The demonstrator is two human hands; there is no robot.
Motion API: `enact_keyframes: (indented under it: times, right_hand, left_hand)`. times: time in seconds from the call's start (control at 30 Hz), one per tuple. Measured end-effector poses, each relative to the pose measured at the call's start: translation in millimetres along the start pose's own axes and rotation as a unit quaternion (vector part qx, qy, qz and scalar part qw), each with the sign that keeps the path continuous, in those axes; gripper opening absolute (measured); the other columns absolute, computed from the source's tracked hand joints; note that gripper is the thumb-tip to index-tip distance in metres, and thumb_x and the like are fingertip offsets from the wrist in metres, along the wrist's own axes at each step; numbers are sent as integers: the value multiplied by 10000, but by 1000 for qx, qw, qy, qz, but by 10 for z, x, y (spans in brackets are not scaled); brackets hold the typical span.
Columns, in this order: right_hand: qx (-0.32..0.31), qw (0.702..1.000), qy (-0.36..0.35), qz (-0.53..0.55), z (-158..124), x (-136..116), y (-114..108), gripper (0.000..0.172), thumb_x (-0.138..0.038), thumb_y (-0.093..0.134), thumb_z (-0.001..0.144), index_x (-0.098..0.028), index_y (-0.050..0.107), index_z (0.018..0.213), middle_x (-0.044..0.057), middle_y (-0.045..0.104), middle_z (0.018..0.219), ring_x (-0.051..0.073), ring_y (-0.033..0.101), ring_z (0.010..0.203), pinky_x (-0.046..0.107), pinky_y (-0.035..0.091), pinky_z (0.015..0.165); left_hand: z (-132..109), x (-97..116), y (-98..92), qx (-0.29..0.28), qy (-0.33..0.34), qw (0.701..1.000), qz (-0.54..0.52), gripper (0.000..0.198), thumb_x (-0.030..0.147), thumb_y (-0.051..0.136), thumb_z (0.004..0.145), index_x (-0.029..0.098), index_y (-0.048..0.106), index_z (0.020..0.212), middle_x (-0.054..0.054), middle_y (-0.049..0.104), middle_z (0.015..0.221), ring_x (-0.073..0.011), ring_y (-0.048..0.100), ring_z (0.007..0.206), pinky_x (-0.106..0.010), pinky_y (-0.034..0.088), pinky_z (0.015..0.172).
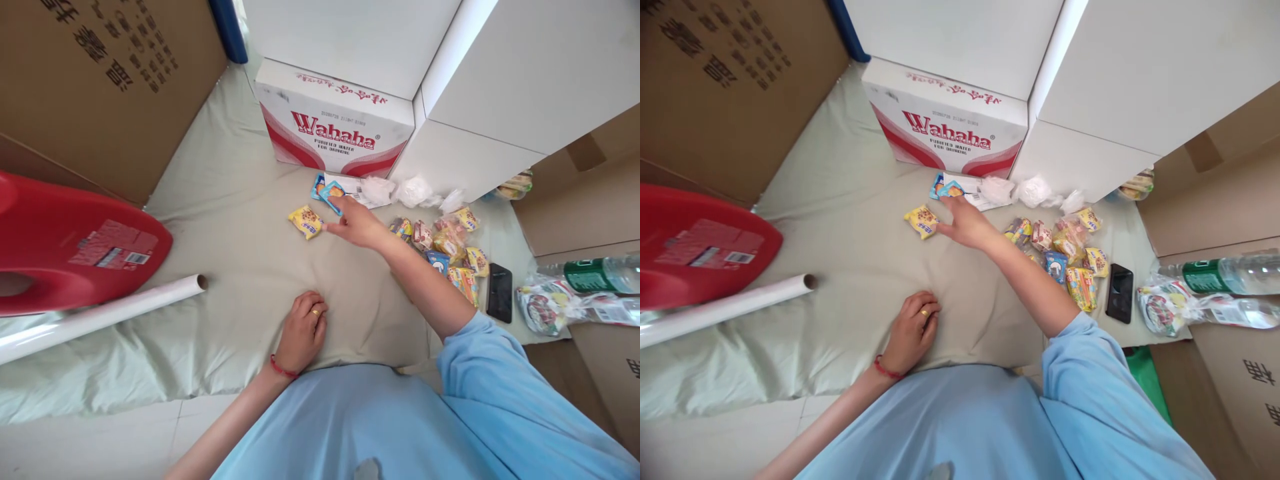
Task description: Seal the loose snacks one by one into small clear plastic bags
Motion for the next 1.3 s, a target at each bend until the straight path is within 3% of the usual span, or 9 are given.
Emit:
enact_keyframes:
  times: [0.17,0.3,0.47,0.57,0.67,0.8,0.97,1.07,1.3]
  right_hand:
    - [124,986,98,-61,-161,737,-664,234,-281,511,958,-194,726,987,81,739,958,241,666,898,348,488,861]
    - [298,918,228,-128,-407,1422,-1187,355,-363,528,937,-164,653,1204,166,720,1101,307,651,1043,414,490,935]
    - [232,925,292,-75,-278,1874,-1032,433,-383,550,892,-135,616,1241,182,734,1089,316,674,1047,426,506,942]
    - [268,924,271,19,-345,1816,-1008,316,-388,512,890,-179,652,1081,138,729,1021,261,672,923,369,532,808]
    - [303,890,224,257,-666,1609,-900,220,-413,618,825,-227,607,942,33,653,821,156,553,639,268,442,545]
    - [196,805,202,522,-1262,1056,-349,336,-390,842,684,-230,592,841,-36,559,706,73,397,507,187,280,417]
    - [121,751,248,600,-1896,543,386,347,-461,866,725,-232,619,808,-55,490,620,68,331,462,189,221,384]
    - [98,736,251,621,-2013,420,649,378,-505,864,733,-236,605,790,-70,450,574,67,302,449,191,208,390]
    - [65,758,243,601,-1996,474,660,437,-618,797,788,-232,593,758,-49,498,619,79,334,466,205,222,406]
  left_hand:
    - [20,0,-4,-5,-4,1000,-7,200,72,501,937,202,638,1004,-91,644,1064,-259,580,1140,-449,541,987]
    - [33,-12,9,-11,-11,1000,-11,207,74,501,931,203,651,994,-93,649,1063,-265,581,1143,-461,541,988]
    - [21,-16,-25,-1,-14,999,-31,200,90,508,936,203,661,998,-94,667,1056,-257,598,1128,-455,544,993]
    - [-9,-47,-81,-16,-43,996,-77,194,133,500,967,207,665,1036,-91,683,1080,-230,632,1092,-416,555,969]
    - [-20,-96,-181,-27,-106,985,-133,186,206,499,994,218,674,1056,-85,692,1080,-204,669,1011,-371,574,891]
    - [130,-5,-305,-11,-142,968,-205,171,298,532,1010,224,681,1048,-80,686,1047,-188,665,945,-350,567,851]
    - [498,228,-166,-3,-131,956,-263,258,431,680,932,224,655,1083,-78,646,1074,-165,622,876,-294,534,721]
    - [609,324,128,-73,-140,948,-276,284,453,737,881,208,687,1015,-45,652,960,-142,595,771,-275,487,673]
    - [452,145,358,-98,-241,897,-359,259,422,641,924,183,679,833,-7,656,767,-132,574,704,-254,450,669]
Point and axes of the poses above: each hand's wrist, its own z-axis towards the middle knuckle, its own y-axis out of the palm, x = y × z, the point moved 9 cm from there along z, towards the middle knuckle
